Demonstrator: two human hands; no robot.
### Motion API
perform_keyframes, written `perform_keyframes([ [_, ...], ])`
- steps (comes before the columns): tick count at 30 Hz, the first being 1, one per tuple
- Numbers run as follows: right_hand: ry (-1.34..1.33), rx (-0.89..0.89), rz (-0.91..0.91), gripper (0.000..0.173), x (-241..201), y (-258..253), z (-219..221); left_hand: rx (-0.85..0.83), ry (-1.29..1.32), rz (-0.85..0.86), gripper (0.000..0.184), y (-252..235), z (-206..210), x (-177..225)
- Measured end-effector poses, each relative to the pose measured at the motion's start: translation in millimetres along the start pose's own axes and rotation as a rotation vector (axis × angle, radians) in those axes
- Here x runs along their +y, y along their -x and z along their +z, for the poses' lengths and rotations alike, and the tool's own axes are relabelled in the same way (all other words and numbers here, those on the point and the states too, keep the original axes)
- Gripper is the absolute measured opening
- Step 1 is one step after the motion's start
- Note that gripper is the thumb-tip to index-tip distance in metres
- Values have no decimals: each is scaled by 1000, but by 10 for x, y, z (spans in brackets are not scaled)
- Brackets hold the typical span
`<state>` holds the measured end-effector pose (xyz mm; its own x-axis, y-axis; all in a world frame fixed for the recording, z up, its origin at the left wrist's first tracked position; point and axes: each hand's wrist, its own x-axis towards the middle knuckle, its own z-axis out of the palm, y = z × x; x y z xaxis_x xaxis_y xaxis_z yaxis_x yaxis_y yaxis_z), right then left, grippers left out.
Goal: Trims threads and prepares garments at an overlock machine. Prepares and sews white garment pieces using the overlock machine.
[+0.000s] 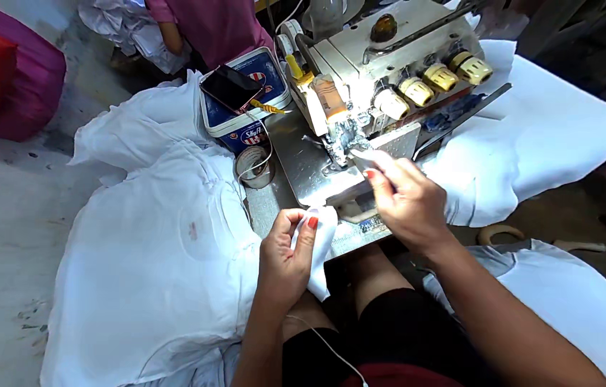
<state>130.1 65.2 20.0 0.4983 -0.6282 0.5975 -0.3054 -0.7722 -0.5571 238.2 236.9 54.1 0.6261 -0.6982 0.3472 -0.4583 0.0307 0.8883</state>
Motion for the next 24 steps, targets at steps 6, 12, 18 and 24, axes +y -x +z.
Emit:
perform_keyframes([
  [6,5,83,343,52,790,-91,-139,31,196,-56,12,229,23,-80],
  [12,-715,-168,108,52,-213,412,-42,44,272,4,14,415,-10,-83],
  [18,-1225,-235,192,16,-955,479,273,93,-112,41,20,429,-635,-128],
  [24,-638,-549,-157,27,-1601,89,778,21,-1075,-566,55,-381,-1737,-623],
])
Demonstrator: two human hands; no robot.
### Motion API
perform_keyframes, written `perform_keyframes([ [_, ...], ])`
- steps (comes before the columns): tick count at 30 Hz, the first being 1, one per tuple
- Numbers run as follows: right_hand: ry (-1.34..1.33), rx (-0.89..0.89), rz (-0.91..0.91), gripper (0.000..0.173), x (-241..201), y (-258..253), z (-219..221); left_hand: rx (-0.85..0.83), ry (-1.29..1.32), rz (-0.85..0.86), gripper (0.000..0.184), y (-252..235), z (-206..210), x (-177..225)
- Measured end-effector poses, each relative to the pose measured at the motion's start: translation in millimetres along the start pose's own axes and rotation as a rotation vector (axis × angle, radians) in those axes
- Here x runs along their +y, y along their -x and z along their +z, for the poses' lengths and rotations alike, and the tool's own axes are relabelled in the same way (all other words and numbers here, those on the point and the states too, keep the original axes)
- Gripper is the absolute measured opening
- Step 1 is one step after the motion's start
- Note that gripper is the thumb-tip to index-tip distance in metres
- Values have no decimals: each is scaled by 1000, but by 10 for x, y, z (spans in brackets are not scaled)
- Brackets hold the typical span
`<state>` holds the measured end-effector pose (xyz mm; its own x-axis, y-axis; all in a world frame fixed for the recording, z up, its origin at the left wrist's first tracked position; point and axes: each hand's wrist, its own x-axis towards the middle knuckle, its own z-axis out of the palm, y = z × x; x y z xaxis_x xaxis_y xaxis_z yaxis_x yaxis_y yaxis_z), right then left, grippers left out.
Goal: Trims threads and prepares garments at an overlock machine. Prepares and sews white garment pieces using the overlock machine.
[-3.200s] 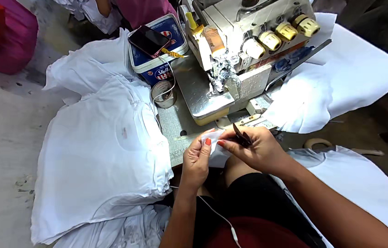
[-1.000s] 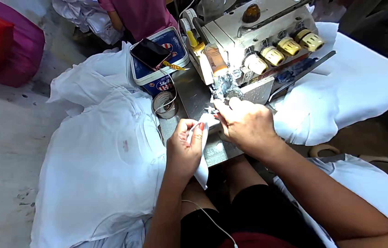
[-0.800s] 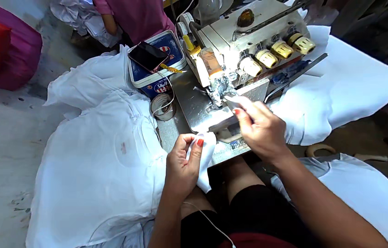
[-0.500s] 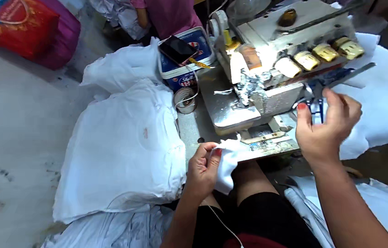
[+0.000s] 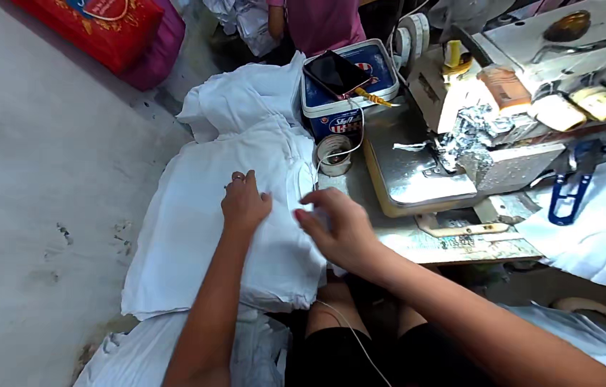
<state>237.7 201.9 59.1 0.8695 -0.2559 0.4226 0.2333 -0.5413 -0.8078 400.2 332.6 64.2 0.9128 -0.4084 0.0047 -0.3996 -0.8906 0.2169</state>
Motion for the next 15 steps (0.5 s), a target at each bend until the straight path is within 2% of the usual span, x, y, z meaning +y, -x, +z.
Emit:
perform_keyframes([
  [1,103,-129,52,33,-36,-185,140,-42,-89,-34,53,-165,13,-20],
  [3,301,-321,133,42,-32,-557,455,16,-190,22,47,-331,-3,-84],
  [4,378,-353,149,46,20,-713,612,65,-205,70,47,-358,-53,-152],
  [6,498,-306,132,49,186,-939,861,144,-216,173,47,-326,-242,-448],
  [8,524,-333,165,41,279,-1097,938,122,-208,247,35,-176,-557,-978],
  [10,416,-354,94,30,294,-1103,928,71,-92,296,20,87,-924,-1617],
  [12,116,-341,13,29,161,-988,911,178,160,305,30,425,-1188,-2040],
  [13,-49,-352,-21,29,14,-901,879,288,365,277,31,573,-1287,-1983],
  [15,-344,-341,-89,29,-350,-677,735,611,628,172,19,682,-1436,-1397],
])
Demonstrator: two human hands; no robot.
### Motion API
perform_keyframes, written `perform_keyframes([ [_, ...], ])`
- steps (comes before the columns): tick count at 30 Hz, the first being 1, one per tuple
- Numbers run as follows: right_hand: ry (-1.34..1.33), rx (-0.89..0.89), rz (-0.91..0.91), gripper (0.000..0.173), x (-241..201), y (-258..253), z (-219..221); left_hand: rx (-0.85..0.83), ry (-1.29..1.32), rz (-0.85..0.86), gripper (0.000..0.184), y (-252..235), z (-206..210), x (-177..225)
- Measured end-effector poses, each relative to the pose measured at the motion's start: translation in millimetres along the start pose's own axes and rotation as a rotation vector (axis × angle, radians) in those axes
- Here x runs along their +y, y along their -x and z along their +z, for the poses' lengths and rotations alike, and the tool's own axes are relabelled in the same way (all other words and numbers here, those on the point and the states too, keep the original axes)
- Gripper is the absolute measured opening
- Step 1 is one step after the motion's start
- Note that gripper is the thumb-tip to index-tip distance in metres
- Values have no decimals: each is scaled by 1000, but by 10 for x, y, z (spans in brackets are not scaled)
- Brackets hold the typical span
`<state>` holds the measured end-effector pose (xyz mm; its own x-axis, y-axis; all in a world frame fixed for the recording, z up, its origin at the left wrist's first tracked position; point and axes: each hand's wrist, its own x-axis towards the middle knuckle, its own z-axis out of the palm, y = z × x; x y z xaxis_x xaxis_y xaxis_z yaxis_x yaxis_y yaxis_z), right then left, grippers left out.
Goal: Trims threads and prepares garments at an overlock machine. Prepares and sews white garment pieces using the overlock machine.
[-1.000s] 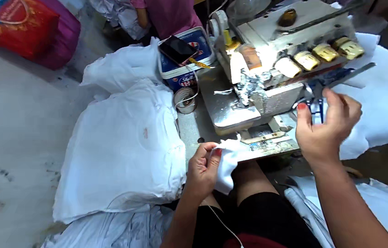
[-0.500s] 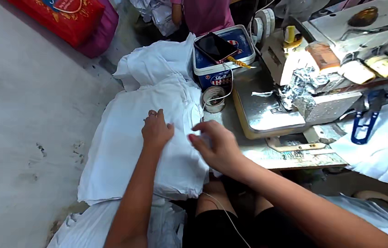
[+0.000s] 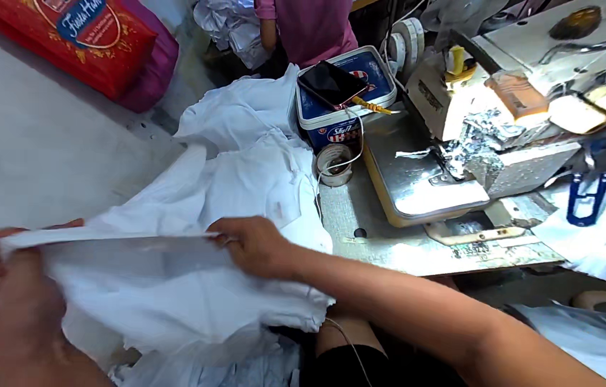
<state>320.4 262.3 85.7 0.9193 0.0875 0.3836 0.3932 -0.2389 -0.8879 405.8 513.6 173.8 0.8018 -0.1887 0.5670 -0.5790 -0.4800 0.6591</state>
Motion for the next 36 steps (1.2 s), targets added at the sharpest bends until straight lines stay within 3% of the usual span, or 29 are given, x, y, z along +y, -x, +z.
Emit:
perform_keyframes([
  [2,-171,76,-67,29,-293,258,-30,198,34,65,26,-159,336,368],
  [3,-215,137,-70,28,-366,393,-96,188,29,261,28,-319,488,352],
  [5,-245,286,-30,27,-369,700,-295,24,12,777,27,-749,891,313],
  [6,-246,373,-4,26,-310,878,-413,-71,-33,853,29,-798,1188,561],
  [9,-226,655,109,21,-17,1496,-739,-447,-110,652,24,-452,2210,1419],
  [12,-176,860,292,17,201,2053,-973,-880,-214,522,22,-238,3089,1559],
  [15,-112,971,373,17,317,2352,-1085,-995,-283,385,24,6,3540,1689],
  [19,-31,1056,338,17,375,2377,-1225,-897,-406,183,27,211,3692,1978],
  [26,19,1084,297,15,592,2275,-1379,-785,-484,144,41,188,4039,1892],
  [28,-21,1052,341,27,602,2375,-1377,-694,-450,225,42,304,3908,1864],
  [32,-41,1039,422,14,487,2668,-1315,-438,-33,409,35,1059,3341,1770],
  [34,6,996,333,12,405,2785,-1246,-571,290,297,35,1583,3086,1717],
  [36,49,929,210,11,324,2832,-1203,-800,610,101,61,1951,2955,1645],
])
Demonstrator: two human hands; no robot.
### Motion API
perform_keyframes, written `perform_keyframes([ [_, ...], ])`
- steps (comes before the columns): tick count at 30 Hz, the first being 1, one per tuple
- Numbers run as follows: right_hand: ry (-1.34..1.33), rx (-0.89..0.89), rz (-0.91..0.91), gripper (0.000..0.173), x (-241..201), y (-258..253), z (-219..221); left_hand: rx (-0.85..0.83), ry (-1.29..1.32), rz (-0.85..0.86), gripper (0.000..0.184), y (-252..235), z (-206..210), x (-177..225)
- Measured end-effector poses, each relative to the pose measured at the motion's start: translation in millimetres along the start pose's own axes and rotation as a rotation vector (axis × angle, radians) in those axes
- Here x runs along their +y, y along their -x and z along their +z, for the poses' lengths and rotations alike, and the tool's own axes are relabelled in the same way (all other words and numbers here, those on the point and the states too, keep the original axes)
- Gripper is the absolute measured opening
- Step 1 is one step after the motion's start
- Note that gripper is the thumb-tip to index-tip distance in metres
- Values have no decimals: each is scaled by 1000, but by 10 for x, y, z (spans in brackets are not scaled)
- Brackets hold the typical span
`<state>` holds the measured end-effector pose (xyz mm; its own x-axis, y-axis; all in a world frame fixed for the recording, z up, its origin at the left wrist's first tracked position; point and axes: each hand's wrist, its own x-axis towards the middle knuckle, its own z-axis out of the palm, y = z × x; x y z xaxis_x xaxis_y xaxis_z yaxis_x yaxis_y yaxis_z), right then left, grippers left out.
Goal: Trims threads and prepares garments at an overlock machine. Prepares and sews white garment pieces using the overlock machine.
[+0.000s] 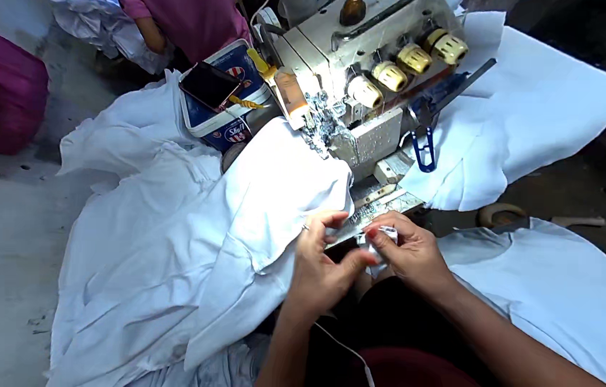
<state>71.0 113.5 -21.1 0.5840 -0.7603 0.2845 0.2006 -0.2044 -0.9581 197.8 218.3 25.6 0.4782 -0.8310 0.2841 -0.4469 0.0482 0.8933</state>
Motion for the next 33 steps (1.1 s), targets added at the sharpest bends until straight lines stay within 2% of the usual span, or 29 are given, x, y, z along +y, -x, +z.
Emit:
perform_keyframes([
  [1,-24,-26,-36,9,-49,18,16,-31,149,-34,70,107,65,-31],
  [2,-58,-50,-48,7,-101,35,41,-17,265,-56,66,184,121,-55],
  [4,-102,-69,-16,3,-191,64,104,109,388,-67,26,276,190,-60],
  [5,-112,-64,15,2,-226,79,128,162,387,-57,13,299,193,-46],
  [6,-120,-58,42,1,-253,92,141,196,372,-39,7,313,176,-31],
  [8,-138,-57,49,2,-276,114,145,222,353,-3,7,341,112,-10],
  [10,-141,-72,-4,4,-288,148,141,180,451,34,8,391,34,-40],
  [14,-168,-203,-217,13,-365,216,144,-71,960,23,22,466,-41,-90],
  [17,-251,-280,-261,9,-421,287,237,-183,956,92,17,476,-45,-132],
  [20,-356,-332,-186,17,-415,332,310,-336,978,149,22,465,-113,-183],
  [22,-350,-375,-182,19,-387,331,312,-383,994,161,19,469,-150,-214],
  [25,-277,-407,-218,19,-362,319,303,-347,1033,146,17,504,-136,-238],
  [33,-25,-380,-346,26,-321,268,310,-183,866,165,9,488,-92,-275],
])
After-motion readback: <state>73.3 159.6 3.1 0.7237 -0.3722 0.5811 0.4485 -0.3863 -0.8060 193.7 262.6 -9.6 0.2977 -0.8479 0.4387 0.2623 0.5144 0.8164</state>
